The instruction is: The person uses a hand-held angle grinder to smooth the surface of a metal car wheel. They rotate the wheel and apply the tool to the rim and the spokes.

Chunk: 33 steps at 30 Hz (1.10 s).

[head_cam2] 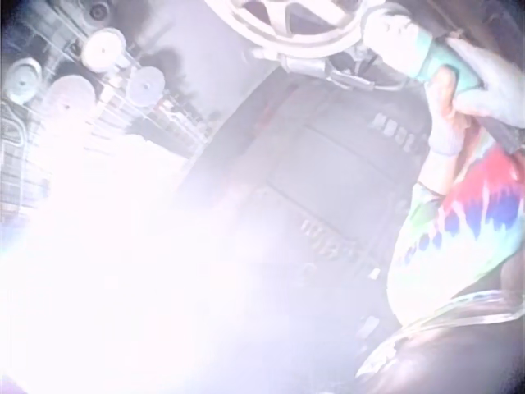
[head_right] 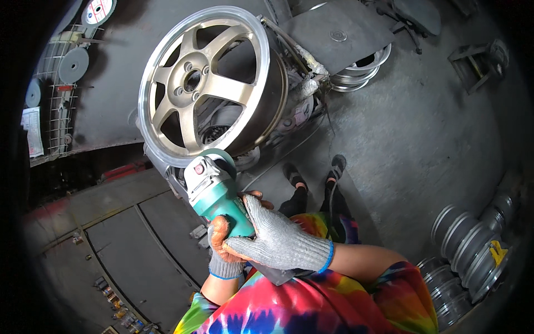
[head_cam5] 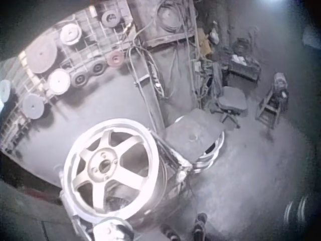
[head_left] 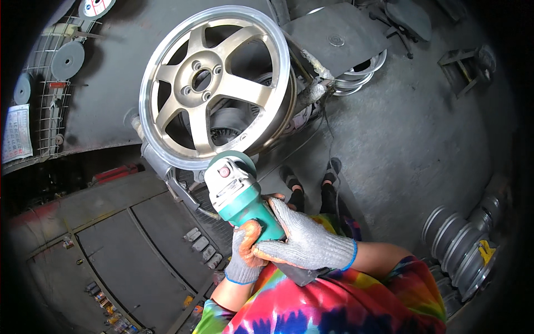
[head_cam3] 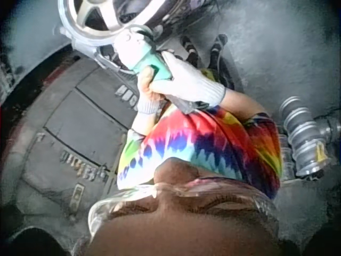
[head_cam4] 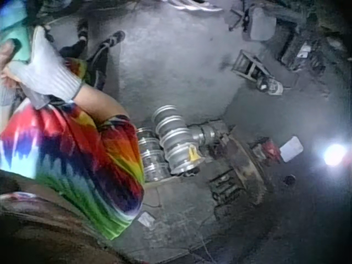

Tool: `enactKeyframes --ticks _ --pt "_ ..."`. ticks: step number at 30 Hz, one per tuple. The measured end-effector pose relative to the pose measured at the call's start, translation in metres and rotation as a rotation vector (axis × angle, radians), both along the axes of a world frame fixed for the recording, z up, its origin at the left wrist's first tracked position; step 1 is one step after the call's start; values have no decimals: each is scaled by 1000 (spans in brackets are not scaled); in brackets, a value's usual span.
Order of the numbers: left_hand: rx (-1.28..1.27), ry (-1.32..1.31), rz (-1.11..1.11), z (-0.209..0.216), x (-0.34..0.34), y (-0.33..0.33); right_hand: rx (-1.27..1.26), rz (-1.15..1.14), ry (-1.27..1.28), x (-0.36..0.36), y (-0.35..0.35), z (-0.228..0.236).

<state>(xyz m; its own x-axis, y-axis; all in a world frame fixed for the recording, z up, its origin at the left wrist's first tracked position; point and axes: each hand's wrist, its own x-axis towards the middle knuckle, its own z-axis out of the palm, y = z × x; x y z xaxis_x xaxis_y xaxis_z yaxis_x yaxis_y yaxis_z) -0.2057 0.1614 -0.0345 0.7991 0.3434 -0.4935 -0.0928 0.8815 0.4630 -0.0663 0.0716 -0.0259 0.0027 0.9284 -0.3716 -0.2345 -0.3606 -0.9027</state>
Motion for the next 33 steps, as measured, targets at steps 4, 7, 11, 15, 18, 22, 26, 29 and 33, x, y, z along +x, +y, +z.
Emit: enactKeyframes --ticks 4,7,11,15,18,22,26,29,33 --pt "60 41 21 -7 -2 -1 5 -45 13 1 -2 -1" --pt "35 55 10 -4 3 -1 -19 -60 38 4 -4 -1" --pt "-32 -42 -61 -6 12 2 11 -166 70 3 -8 -7" --pt "102 173 -14 -7 22 2 -6 -167 127 15 -8 -3" --pt "144 246 -10 -1 36 4 54 -229 178 18 -8 -6" --pt "135 278 6 -3 38 5 77 -237 105 26 -7 -4" --pt "196 279 16 11 44 2 32 -202 25 25 -7 -2" --pt "240 229 -14 18 45 2 16 -135 -35 27 -6 5" --pt "79 57 -6 19 37 4 103 -170 10 11 -3 -9"
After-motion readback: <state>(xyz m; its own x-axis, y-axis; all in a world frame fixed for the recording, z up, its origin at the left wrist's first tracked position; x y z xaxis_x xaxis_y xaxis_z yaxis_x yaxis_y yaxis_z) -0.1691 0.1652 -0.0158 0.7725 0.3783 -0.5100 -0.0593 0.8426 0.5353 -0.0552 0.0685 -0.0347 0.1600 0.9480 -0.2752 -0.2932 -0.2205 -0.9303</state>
